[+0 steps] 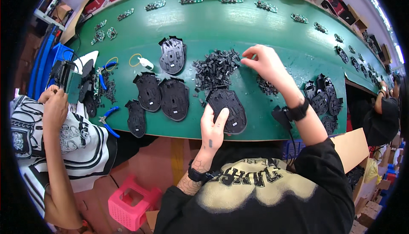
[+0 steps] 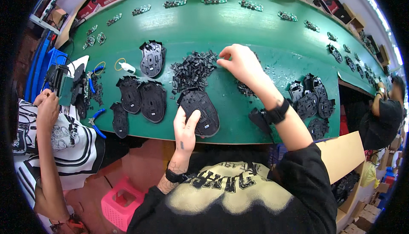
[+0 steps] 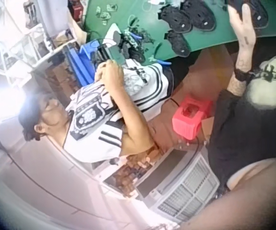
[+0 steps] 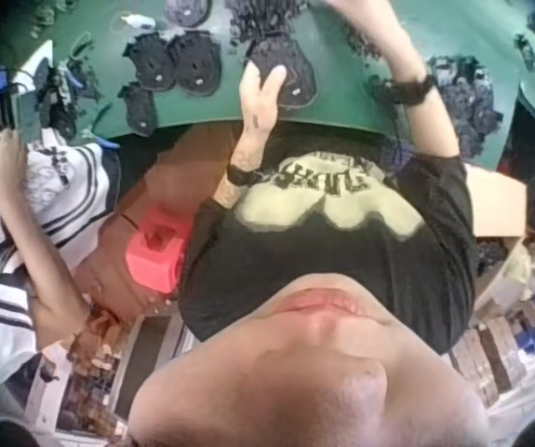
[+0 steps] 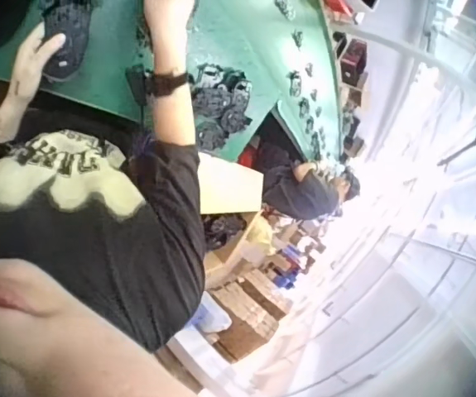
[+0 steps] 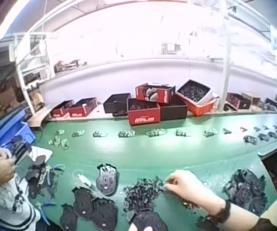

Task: The person assembles small black plastic components on a green workbench. They pick up individual parts, apply glue from a small bottle to specific points on the component, and press them together. The person handles the components one at a time, placing finished units on the table.

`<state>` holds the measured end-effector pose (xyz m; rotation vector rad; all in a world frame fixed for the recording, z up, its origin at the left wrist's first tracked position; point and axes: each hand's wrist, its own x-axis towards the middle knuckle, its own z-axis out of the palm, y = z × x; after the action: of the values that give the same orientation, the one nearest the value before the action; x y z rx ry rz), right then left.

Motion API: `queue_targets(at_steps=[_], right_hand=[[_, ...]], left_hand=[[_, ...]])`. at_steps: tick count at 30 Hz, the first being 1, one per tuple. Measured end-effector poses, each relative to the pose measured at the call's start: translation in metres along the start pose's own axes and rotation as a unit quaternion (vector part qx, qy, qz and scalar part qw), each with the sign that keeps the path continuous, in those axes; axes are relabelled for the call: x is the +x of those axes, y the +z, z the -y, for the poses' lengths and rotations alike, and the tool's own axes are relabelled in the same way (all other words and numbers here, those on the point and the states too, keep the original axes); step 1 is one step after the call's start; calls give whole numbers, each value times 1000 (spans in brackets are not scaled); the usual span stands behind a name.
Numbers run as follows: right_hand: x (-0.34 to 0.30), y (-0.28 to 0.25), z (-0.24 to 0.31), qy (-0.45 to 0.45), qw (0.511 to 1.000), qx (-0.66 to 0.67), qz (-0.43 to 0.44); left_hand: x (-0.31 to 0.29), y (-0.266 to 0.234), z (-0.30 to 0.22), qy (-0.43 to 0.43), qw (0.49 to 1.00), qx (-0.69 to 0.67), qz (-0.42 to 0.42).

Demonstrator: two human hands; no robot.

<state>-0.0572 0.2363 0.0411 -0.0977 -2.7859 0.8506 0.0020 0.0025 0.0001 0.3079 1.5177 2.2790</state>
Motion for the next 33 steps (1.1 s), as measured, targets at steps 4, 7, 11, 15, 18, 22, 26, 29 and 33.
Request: queue_targets(at_steps=[4, 7, 11, 15, 18, 22, 26, 29, 33], right_hand=[[16, 20, -7, 2, 1000, 0, -2], [22, 18, -11, -64, 998, 7, -5], [6, 2, 11, -7, 989, 145, -1], [-37, -17, 29, 33, 939, 342, 30], [-74, -32, 30, 73, 917, 391, 14], [-93, -39, 45, 133, 891, 434, -21], [-95, -39, 54, -6, 970, 232, -73], [-96, -32, 37, 11, 950, 303, -79], [-91, -24, 21, 97, 868, 484, 52]], left_hand=[[0, -3, -1, 7, 1000, -6, -2], [1, 5, -6, 20, 999, 14, -25], [2, 4, -3, 21, 996, -52, -68], [3, 6, -17, -28, 999, -27, -33], [17, 26, -16, 34, 999, -35, 16], [20, 34, -17, 56, 997, -19, 48], [16, 48, -17, 80, 995, -11, 54], [19, 56, -9, 88, 994, -7, 66], [19, 57, -10, 104, 992, 27, 64]])
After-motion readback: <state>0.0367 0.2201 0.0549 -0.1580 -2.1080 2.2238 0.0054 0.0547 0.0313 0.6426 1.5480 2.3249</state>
